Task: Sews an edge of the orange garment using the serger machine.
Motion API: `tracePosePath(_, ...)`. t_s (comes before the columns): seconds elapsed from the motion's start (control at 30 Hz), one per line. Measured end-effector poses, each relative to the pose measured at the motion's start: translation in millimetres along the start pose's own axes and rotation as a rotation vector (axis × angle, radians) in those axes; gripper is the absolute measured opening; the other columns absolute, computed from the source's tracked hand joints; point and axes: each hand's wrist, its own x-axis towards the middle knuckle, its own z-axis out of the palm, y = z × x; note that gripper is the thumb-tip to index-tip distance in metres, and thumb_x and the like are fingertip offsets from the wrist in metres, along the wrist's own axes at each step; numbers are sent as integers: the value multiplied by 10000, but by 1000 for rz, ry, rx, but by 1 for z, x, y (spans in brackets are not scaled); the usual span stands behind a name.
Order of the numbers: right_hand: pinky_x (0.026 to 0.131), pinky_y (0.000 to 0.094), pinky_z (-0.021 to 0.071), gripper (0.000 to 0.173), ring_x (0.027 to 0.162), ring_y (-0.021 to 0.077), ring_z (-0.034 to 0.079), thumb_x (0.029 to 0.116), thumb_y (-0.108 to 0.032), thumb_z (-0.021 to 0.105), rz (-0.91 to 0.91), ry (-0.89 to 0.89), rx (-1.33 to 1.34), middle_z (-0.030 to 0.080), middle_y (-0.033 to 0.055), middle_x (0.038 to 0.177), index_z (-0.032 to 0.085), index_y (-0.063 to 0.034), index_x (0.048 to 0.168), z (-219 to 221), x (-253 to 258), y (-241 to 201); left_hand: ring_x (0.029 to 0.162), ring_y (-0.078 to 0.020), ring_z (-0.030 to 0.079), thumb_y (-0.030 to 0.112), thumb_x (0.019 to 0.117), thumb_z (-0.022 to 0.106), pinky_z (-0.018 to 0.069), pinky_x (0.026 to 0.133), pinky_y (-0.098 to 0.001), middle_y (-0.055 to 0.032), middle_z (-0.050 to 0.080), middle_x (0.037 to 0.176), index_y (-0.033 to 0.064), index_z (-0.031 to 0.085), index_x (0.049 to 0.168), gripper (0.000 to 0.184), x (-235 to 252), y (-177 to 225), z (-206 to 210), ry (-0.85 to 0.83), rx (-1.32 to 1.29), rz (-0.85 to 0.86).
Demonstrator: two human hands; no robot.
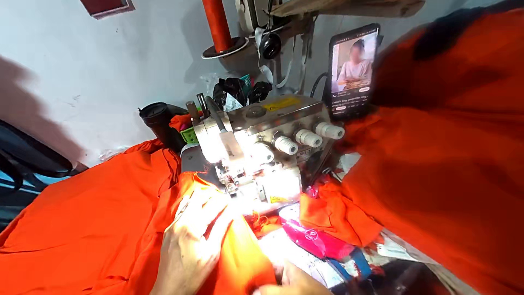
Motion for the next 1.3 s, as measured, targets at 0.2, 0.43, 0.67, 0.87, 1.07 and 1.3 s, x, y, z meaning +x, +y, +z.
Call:
tracePosePath(0.2,785,239,557,299,826,32,655,1055,-120,390,-28,321,36,671,-48,833,655,-127,918,-15,22,9,1118,-141,679,357,951,619,553,930,-385,9,744,1146,192,803,1060,270,20,-13,-7,-93,-10,-77)
tracePosePath(0.43,766,215,585,241,843,10,684,912,-47,686,-161,304,-247,708,-54,927,608,-37,1139,-15,21,19,1252,-173,639,345,944,598,510,1061,-380,-31,722,1247,151,790,1121,325,35,-32,-5,-130,11,17)
tracePosePath(0.67,924,244,554,333,1015,11,683,1044,-459,495,-87,161,347,747,-82,1040,721,-218,1088,-1,-2,13,1259,-189,631,272,948,639,495,1058,-377,-50,712,1273,129,784,1150,286,39,-20,-14,-222,21,-61)
tracePosePath(0.87,759,231,583,236,811,42,691,1000,43,438,-2,410,175,714,-27,879,620,-61,1108,3,7,11,1286,-128,602,362,963,602,493,1057,-376,3,688,1320,186,783,1158,319,39,-38,-9,-204,-26,-16)
tracePosePath(1.07,881,262,575,234,956,46,683,1018,-137,584,-173,388,-12,704,-33,1007,540,-48,1230,0,4,15,1271,-164,616,371,976,603,491,1052,-418,-24,689,1321,151,775,1172,341,46,-45,-7,-214,-11,-18)
tracePosePath(1.3,723,174,545,177,769,-21,637,993,-20,546,-452,579,-249,677,-79,817,686,-92,912,-5,23,19,1298,-155,597,345,986,602,479,1074,-393,-23,684,1330,148,773,1184,327,51,-52,-7,-216,-31,-6)
